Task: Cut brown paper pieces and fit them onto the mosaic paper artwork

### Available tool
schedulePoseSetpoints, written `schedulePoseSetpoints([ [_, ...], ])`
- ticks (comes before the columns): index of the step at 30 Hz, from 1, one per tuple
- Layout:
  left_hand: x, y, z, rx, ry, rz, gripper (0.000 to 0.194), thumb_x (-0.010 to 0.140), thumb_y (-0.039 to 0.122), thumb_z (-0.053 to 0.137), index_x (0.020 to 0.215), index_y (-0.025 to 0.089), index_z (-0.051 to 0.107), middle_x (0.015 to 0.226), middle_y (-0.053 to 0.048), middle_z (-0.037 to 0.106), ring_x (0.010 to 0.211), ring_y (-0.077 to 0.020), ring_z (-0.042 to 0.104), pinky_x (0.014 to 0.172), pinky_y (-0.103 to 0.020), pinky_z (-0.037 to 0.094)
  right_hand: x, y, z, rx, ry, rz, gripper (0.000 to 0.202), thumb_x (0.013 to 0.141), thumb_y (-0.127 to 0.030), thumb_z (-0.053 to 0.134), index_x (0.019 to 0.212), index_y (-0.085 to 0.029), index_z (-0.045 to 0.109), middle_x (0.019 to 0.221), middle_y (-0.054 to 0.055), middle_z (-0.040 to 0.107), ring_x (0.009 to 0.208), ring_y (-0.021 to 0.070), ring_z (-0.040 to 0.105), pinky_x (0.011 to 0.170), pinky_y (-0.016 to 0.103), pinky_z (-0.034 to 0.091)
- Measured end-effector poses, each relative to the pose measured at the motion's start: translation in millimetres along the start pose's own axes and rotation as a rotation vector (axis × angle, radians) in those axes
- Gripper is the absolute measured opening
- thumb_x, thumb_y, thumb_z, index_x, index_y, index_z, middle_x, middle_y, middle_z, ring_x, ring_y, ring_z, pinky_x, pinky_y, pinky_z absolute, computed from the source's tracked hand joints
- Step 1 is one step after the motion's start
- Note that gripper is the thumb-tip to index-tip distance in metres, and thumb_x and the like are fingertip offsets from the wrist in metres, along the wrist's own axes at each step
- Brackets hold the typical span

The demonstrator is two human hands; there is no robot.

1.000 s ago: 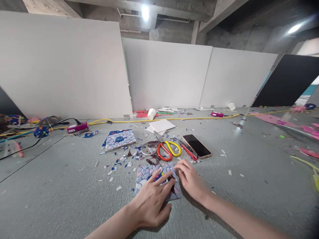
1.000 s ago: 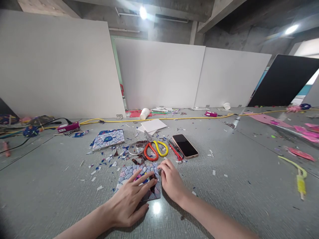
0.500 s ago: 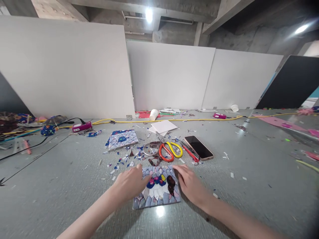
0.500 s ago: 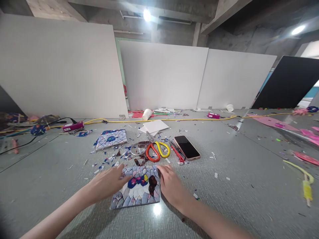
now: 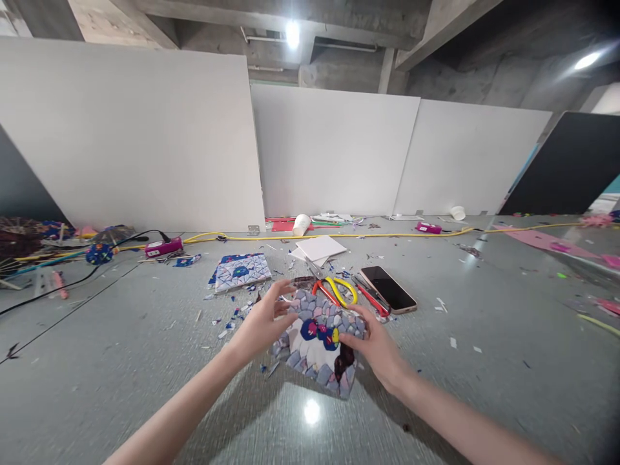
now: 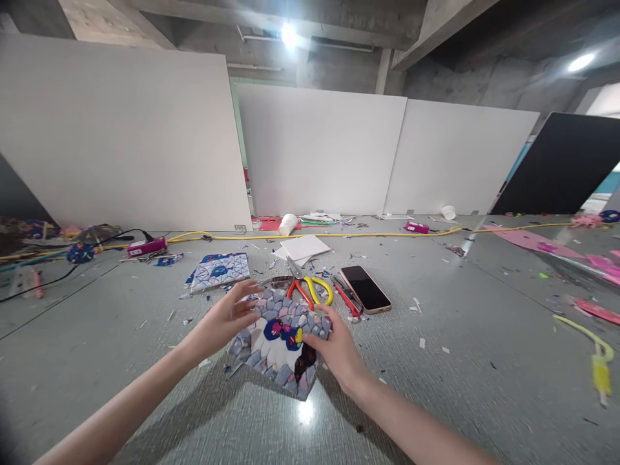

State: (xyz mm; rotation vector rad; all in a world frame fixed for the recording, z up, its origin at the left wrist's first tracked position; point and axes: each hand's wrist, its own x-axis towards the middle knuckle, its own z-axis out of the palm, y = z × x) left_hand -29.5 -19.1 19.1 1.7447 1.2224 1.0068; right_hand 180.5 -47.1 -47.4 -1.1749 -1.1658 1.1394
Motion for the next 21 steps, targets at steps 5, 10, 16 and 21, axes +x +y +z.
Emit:
schedulePoseSetpoints([
  [5,3,-17,11.1,-0.359,0.358,-0.063,0.046,0.070,0.039,0.060,0.108,0.021,0.042,0.121,-0.011,0.048,0.107,-0.0226,0.051,0.088,-0.034,0.040,11,3,1,0.311,0.228,0.043,0.048,0.054,-0.029,0.075,0.096,-0.021,0.051,0.091,0.003,0.066,0.086,0.0215,0.061,0.077,0.035,0.048],
  [10,-10,-32,52.8,-0.637,0.065,-0.138,0.048,0.064,0.028,0.069,0.103,0.019,0.044,0.102,-0.011,0.061,0.094,-0.0236,0.059,0.082,-0.036,0.045,6,-2,8,0.506,0.160,0.125,0.044,0.058,-0.030,0.073,0.097,-0.022,0.054,0.094,0.002,0.066,0.085,0.0189,0.062,0.073,0.030,0.050],
  [16,-16,-26,66.0,-0.659,0.042,-0.091,0.045,0.059,0.017,0.072,0.097,0.018,0.047,0.090,-0.008,0.066,0.081,-0.0210,0.063,0.072,-0.031,0.049,-2,-6,11,0.483,0.044,0.180,0.035,0.066,-0.036,0.065,0.096,-0.020,0.058,0.091,0.003,0.065,0.077,0.0164,0.061,0.059,0.024,0.049],
  [21,-12,-25,50.8,-0.701,0.177,-0.253,0.051,0.059,0.029,0.071,0.102,0.017,0.047,0.077,-0.004,0.066,0.069,-0.0181,0.064,0.060,-0.025,0.048,5,3,5,0.250,-0.080,0.171,0.023,0.065,-0.034,0.066,0.081,-0.018,0.063,0.077,0.000,0.063,0.068,0.0128,0.058,0.056,0.021,0.046],
])
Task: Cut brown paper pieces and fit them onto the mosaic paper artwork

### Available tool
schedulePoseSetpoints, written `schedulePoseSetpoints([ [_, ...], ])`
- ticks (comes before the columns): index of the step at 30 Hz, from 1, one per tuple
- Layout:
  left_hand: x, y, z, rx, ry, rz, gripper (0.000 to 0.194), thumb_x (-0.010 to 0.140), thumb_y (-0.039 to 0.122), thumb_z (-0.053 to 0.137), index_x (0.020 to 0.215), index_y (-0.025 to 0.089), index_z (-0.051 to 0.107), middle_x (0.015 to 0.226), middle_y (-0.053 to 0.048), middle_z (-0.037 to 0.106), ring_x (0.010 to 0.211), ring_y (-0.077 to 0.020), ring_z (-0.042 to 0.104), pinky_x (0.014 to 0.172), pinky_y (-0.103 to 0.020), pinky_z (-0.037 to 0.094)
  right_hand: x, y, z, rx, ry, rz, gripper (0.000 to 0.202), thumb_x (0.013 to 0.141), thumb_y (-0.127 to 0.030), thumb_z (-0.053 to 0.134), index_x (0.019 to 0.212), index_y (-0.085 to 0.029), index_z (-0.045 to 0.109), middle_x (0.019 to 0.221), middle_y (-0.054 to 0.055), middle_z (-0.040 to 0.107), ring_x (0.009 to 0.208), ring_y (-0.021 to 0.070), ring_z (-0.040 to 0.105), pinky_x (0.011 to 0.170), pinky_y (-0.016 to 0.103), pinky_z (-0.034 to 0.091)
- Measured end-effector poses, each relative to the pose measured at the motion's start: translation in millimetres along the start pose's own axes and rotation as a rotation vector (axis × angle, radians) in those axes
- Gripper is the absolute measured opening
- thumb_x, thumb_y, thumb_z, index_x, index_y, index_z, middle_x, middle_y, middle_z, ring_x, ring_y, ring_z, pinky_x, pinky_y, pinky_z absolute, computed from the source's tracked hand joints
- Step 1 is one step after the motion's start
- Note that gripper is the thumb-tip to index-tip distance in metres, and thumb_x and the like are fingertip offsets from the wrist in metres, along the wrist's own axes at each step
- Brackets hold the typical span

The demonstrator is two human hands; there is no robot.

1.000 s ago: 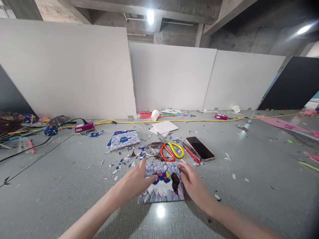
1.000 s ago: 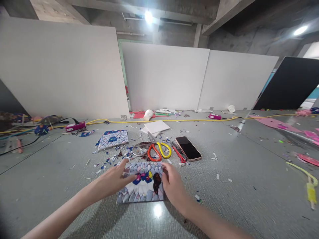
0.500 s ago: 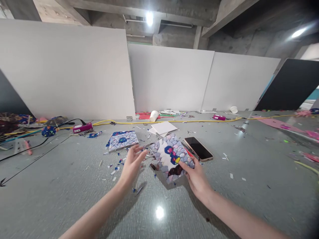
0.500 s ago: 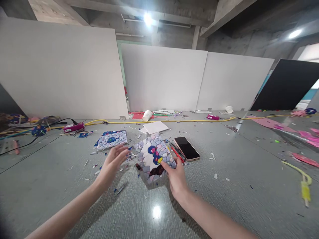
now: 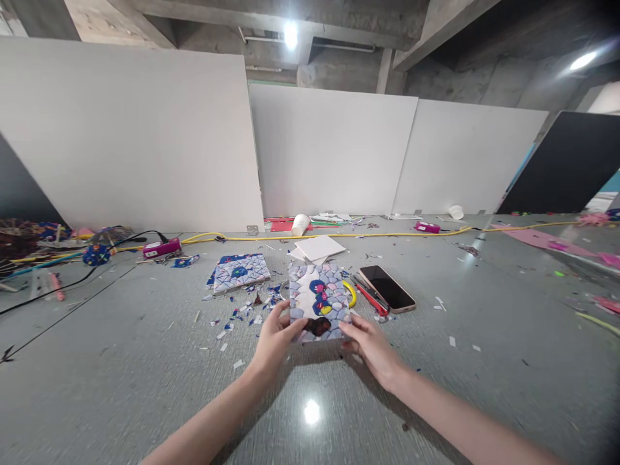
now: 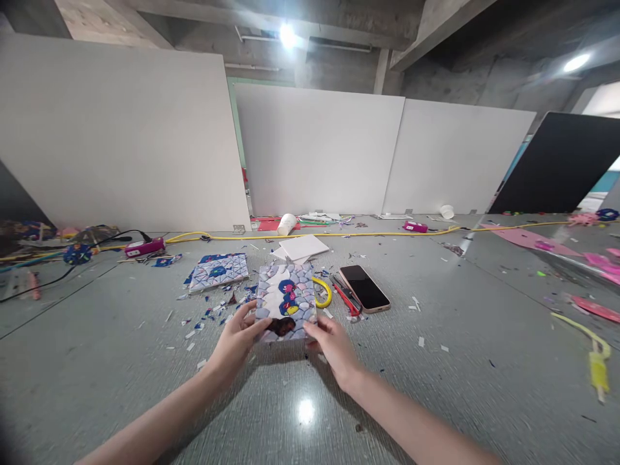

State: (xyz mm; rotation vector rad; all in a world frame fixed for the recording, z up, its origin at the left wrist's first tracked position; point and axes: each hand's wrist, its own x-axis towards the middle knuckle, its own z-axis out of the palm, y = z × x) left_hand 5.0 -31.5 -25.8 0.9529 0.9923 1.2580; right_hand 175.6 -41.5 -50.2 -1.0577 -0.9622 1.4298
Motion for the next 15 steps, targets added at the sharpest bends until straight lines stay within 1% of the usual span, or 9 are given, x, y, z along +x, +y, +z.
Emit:
schedulePoseSetpoints([
  [2,0,-1,-1.4,-0.008,0.045,-0.017,0.048,0.062,0.032,0.069,0.103,0.017,0.048,0.081,-0.005,0.066,0.070,-0.0171,0.063,0.058,-0.023,0.047,0,3,0,-0.068,-0.056,-0.005,0.024,0.065,-0.035,0.066,0.080,-0.017,0.063,0.073,-0.001,0.062,0.062,0.0115,0.057,0.058,0.022,0.046],
  [4,0,-3,-1.0,0.044,0.018,0.013,0.047,0.061,0.029,0.070,0.102,0.018,0.051,0.089,-0.006,0.065,0.076,-0.0177,0.063,0.063,-0.024,0.047,-4,4,3,-0.098,-0.099,-0.023,0.026,0.066,-0.038,0.066,0.080,-0.016,0.062,0.070,-0.001,0.061,0.060,0.0118,0.058,0.061,0.024,0.047],
  [6,-1,-5,-0.5,0.134,-0.021,0.082,0.047,0.057,0.022,0.072,0.100,0.018,0.053,0.092,-0.007,0.065,0.081,-0.0186,0.061,0.069,-0.026,0.047,-8,4,6,-0.122,-0.112,-0.027,0.028,0.064,-0.039,0.067,0.080,-0.016,0.061,0.068,-0.001,0.061,0.062,0.0135,0.060,0.063,0.026,0.048],
  [8,-1,-7,-0.8,0.201,-0.025,0.140,0.047,0.055,0.017,0.073,0.098,0.017,0.054,0.091,-0.007,0.066,0.080,-0.0188,0.061,0.072,-0.028,0.046,-10,4,9,-0.138,-0.108,-0.023,0.029,0.062,-0.040,0.068,0.078,-0.016,0.060,0.068,-0.002,0.061,0.063,0.0145,0.061,0.065,0.027,0.048],
  [10,0,-7,-1.8,0.213,-0.023,0.155,0.044,0.055,0.017,0.073,0.096,0.015,0.055,0.088,-0.007,0.066,0.077,-0.0190,0.061,0.071,-0.029,0.047,-12,4,11,-0.146,-0.110,-0.027,0.030,0.062,-0.041,0.068,0.079,-0.017,0.060,0.071,-0.001,0.062,0.064,0.0148,0.062,0.065,0.027,0.049],
  [13,0,-8,-2.6,0.170,-0.042,0.129,0.040,0.056,0.018,0.073,0.092,0.014,0.056,0.086,-0.007,0.067,0.076,-0.0191,0.062,0.069,-0.029,0.047,-12,4,10,-0.159,-0.107,-0.049,0.031,0.062,-0.042,0.068,0.079,-0.018,0.060,0.073,0.000,0.063,0.064,0.0153,0.062,0.065,0.027,0.049],
  [15,0,-8,-2.5,0.175,-0.034,0.115,0.038,0.055,0.018,0.073,0.089,0.014,0.057,0.083,-0.006,0.067,0.074,-0.0185,0.062,0.067,-0.027,0.047,-13,5,10,-0.182,-0.113,-0.062,0.031,0.062,-0.043,0.067,0.079,-0.017,0.060,0.072,0.000,0.063,0.063,0.0156,0.062,0.064,0.028,0.049],
])
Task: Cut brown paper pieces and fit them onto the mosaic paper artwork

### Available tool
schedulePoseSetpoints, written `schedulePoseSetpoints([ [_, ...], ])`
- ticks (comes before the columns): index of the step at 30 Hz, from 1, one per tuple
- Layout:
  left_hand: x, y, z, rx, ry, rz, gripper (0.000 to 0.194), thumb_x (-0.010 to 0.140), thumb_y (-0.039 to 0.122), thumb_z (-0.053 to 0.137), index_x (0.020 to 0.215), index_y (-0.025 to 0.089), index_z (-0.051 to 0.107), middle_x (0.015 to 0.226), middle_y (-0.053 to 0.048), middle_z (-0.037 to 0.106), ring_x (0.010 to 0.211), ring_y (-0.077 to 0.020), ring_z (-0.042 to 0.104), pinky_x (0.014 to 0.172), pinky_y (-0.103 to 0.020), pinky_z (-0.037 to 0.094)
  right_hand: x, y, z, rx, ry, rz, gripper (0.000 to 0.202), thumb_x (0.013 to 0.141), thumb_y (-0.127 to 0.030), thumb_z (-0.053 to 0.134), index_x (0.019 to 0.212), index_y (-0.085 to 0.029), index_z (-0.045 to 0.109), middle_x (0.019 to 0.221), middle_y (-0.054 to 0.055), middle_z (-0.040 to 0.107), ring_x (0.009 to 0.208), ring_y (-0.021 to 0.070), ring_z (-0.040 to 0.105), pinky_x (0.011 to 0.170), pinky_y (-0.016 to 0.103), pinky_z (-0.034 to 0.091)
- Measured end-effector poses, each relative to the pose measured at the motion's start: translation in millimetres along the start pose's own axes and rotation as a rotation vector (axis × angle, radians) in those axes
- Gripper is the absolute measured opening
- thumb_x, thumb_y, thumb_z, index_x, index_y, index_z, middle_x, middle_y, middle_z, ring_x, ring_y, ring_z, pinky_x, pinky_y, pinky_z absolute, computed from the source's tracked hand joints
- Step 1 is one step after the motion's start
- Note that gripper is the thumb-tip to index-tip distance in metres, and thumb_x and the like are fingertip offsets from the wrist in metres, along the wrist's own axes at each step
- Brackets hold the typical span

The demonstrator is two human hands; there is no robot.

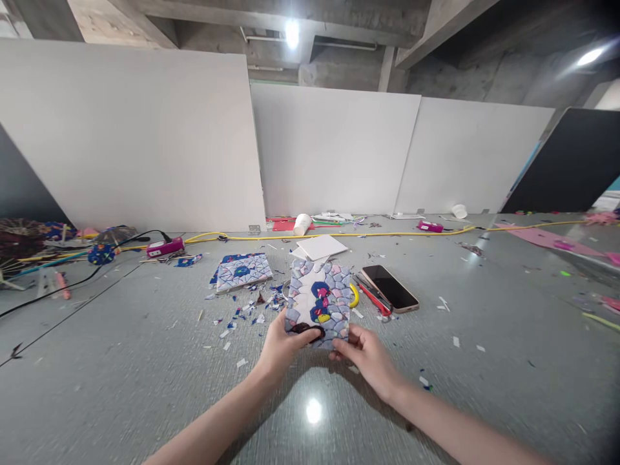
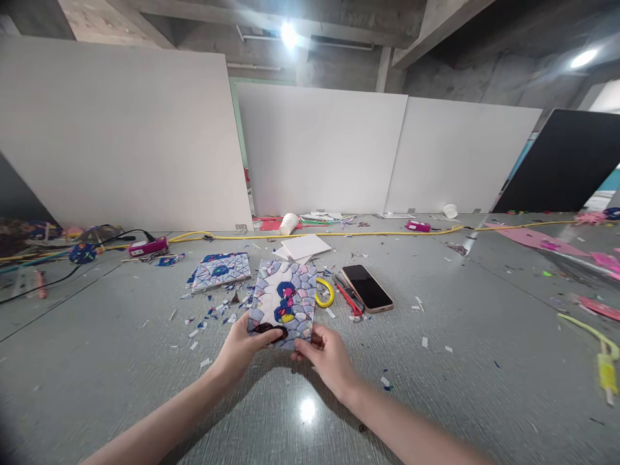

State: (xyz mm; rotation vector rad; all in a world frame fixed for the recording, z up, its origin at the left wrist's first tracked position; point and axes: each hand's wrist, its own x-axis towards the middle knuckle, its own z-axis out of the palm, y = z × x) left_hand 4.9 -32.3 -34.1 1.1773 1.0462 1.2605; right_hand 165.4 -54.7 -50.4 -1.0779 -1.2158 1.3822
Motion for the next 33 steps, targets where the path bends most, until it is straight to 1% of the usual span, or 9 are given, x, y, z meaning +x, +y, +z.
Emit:
schedulePoseSetpoints([
  [6,-1,0,-0.5,-0.003,0.015,-0.053,0.030,0.056,0.021,0.072,0.081,0.013,0.058,0.075,-0.005,0.067,0.066,-0.0181,0.062,0.059,-0.026,0.047,-3,-1,1,-0.031,-0.027,-0.031,0.028,0.066,-0.039,0.065,0.082,-0.017,0.060,0.073,0.001,0.065,0.062,0.0152,0.062,0.062,0.026,0.049],
  [10,-2,1,-0.3,-0.037,0.001,-0.102,0.031,0.056,0.023,0.073,0.082,0.013,0.059,0.076,-0.006,0.067,0.067,-0.0181,0.063,0.058,-0.025,0.047,-3,0,0,-0.039,-0.013,-0.027,0.026,0.066,-0.038,0.066,0.081,-0.018,0.062,0.072,0.001,0.066,0.061,0.0154,0.062,0.061,0.026,0.049],
  [16,-5,7,1.1,-0.200,-0.028,-0.206,0.031,0.071,0.038,0.061,0.089,0.013,0.059,0.082,-0.008,0.066,0.069,-0.0170,0.062,0.055,-0.024,0.048,-2,0,0,-0.001,-0.006,-0.033,0.025,0.066,-0.038,0.066,0.081,-0.017,0.062,0.073,0.001,0.066,0.061,0.0149,0.061,0.062,0.026,0.048],
  [18,-5,6,0.0,-0.172,-0.041,-0.200,0.032,0.067,0.034,0.065,0.090,0.013,0.058,0.085,-0.008,0.066,0.072,-0.0182,0.062,0.057,-0.025,0.048,-2,-1,0,0.013,-0.003,-0.019,0.024,0.067,-0.037,0.065,0.082,-0.017,0.062,0.074,0.000,0.065,0.062,0.0144,0.061,0.063,0.026,0.048],
  [21,-3,0,-1.9,-0.053,-0.017,-0.134,0.036,0.059,0.023,0.072,0.090,0.013,0.057,0.084,-0.008,0.066,0.074,-0.0201,0.062,0.059,-0.026,0.048,-4,-3,0,0.002,0.002,-0.003,0.025,0.067,-0.036,0.065,0.083,-0.017,0.062,0.073,0.000,0.065,0.062,0.0141,0.061,0.062,0.025,0.048],
  [23,-3,-3,-2.3,0.006,0.004,-0.105,0.035,0.058,0.022,0.072,0.089,0.012,0.057,0.082,-0.009,0.066,0.073,-0.0206,0.062,0.059,-0.027,0.047,-4,-3,0,-0.008,0.000,-0.005,0.025,0.066,-0.036,0.065,0.082,-0.017,0.062,0.072,0.000,0.065,0.060,0.0144,0.061,0.061,0.026,0.048],
  [26,-3,-2,-1.3,-0.011,-0.006,-0.106,0.035,0.058,0.021,0.072,0.089,0.012,0.057,0.083,-0.009,0.067,0.074,-0.0205,0.062,0.061,-0.028,0.047,-3,-1,0,-0.005,0.001,-0.012,0.026,0.066,-0.037,0.066,0.082,-0.017,0.062,0.072,0.001,0.065,0.060,0.0152,0.062,0.061,0.027,0.048],
  [31,-3,2,-0.4,-0.054,-0.006,-0.102,0.038,0.051,0.014,0.075,0.086,0.011,0.059,0.080,-0.009,0.067,0.071,-0.0202,0.062,0.063,-0.028,0.046,-1,2,0,-0.039,-0.006,-0.033,0.024,0.068,-0.037,0.063,0.080,-0.017,0.061,0.069,0.001,0.064,0.060,0.0158,0.062,0.060,0.027,0.048],
  [33,-3,2,-1.4,-0.088,-0.037,-0.105,0.039,0.052,0.013,0.074,0.087,0.012,0.059,0.082,-0.009,0.067,0.072,-0.0203,0.062,0.066,-0.029,0.046,-2,2,1,-0.051,-0.008,-0.035,0.024,0.069,-0.038,0.062,0.080,-0.017,0.060,0.067,0.000,0.064,0.059,0.0155,0.061,0.059,0.026,0.048],
])
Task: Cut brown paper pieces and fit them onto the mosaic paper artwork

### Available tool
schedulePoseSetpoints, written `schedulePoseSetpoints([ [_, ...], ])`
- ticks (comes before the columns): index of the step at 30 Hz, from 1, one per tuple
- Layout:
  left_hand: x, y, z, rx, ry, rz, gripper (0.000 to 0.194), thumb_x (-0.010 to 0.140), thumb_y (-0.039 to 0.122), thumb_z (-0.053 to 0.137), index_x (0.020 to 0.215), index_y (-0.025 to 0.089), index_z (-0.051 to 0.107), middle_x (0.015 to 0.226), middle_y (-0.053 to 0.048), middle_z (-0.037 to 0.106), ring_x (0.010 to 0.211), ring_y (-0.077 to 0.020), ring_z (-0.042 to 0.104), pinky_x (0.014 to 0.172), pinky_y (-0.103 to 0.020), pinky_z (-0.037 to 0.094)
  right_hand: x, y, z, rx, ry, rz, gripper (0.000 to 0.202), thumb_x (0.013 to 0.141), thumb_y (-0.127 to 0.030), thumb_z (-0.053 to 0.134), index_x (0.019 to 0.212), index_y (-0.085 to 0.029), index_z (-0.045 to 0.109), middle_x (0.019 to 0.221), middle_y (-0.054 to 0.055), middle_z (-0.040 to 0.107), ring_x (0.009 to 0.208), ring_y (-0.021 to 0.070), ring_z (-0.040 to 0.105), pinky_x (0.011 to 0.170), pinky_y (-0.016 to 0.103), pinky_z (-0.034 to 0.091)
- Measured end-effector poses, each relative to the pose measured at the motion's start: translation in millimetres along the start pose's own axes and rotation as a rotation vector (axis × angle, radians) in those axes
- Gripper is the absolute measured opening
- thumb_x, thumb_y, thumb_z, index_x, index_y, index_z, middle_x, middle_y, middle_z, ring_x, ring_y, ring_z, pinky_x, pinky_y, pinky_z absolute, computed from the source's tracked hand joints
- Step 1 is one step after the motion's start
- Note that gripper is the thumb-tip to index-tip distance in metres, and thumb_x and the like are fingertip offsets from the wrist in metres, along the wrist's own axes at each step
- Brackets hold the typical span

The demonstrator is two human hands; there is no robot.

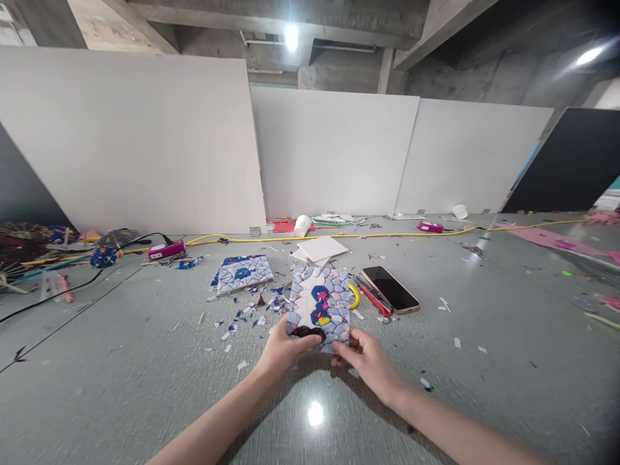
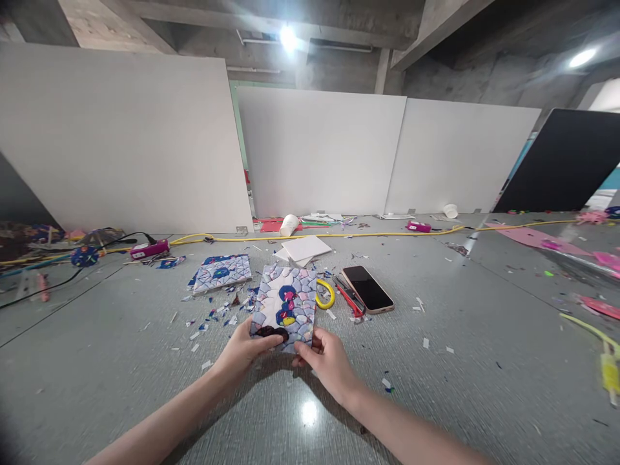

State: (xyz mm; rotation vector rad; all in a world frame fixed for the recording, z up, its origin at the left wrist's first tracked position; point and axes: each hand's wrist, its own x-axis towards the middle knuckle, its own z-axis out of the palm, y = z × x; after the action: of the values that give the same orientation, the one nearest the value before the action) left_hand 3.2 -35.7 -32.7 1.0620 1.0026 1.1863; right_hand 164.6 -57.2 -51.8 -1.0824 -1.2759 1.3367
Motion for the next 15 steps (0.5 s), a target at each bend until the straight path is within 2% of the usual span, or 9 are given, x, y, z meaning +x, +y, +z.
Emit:
schedulePoseSetpoints([
  [4,1,-1,-1.7,-0.046,-0.024,0.005,0.041,0.051,0.012,0.075,0.088,0.012,0.059,0.082,-0.008,0.068,0.073,-0.0206,0.063,0.068,-0.029,0.047,-1,-2,0,-0.010,-0.015,0.001,0.027,0.070,-0.042,0.060,0.082,-0.018,0.061,0.069,0.001,0.063,0.060,0.0162,0.061,0.057,0.027,0.048],
  [7,4,-1,-2.6,-0.108,-0.004,-0.005,0.044,0.050,0.012,0.076,0.091,0.012,0.058,0.086,-0.008,0.068,0.075,-0.0207,0.063,0.070,-0.029,0.048,11,-5,-11,-0.082,0.081,-0.093,0.029,0.078,-0.045,0.049,0.081,-0.018,0.060,0.075,0.003,0.064,0.068,0.0183,0.061,0.058,0.028,0.048],
  [9,5,1,-3.6,-0.166,0.008,-0.008,0.046,0.053,0.013,0.075,0.095,0.013,0.056,0.092,-0.009,0.067,0.079,-0.0201,0.063,0.072,-0.028,0.048,28,-9,-24,-0.255,0.181,-0.192,0.029,0.083,-0.042,0.039,0.080,-0.020,0.058,0.074,0.003,0.064,0.066,0.0176,0.061,0.059,0.029,0.048],
  [11,6,4,-4.6,-0.212,0.011,-0.014,0.048,0.055,0.012,0.074,0.099,0.015,0.054,0.096,-0.008,0.066,0.082,-0.0184,0.063,0.074,-0.026,0.048,50,-14,-38,-0.692,0.249,-0.295,0.023,0.083,-0.034,0.038,0.082,-0.020,0.056,0.075,0.003,0.064,0.068,0.0165,0.061,0.063,0.028,0.047],
  [13,4,7,-5.1,-0.245,-0.001,-0.028,0.053,0.055,0.010,0.074,0.102,0.017,0.051,0.098,-0.007,0.066,0.083,-0.0171,0.063,0.074,-0.024,0.048,72,-18,-46,-0.842,0.254,-0.295,0.014,0.079,-0.027,0.046,0.079,-0.018,0.057,0.078,0.006,0.064,0.074,0.0184,0.060,0.067,0.028,0.045],
  [15,3,9,-5.1,-0.271,-0.020,-0.037,0.058,0.054,0.008,0.073,0.106,0.018,0.049,0.100,-0.006,0.065,0.085,-0.0171,0.063,0.076,-0.024,0.048,90,-18,-46,-0.967,0.219,-0.275,0.007,0.074,-0.020,0.052,0.074,-0.017,0.058,0.077,0.006,0.064,0.076,0.0193,0.059,0.068,0.027,0.043],
])
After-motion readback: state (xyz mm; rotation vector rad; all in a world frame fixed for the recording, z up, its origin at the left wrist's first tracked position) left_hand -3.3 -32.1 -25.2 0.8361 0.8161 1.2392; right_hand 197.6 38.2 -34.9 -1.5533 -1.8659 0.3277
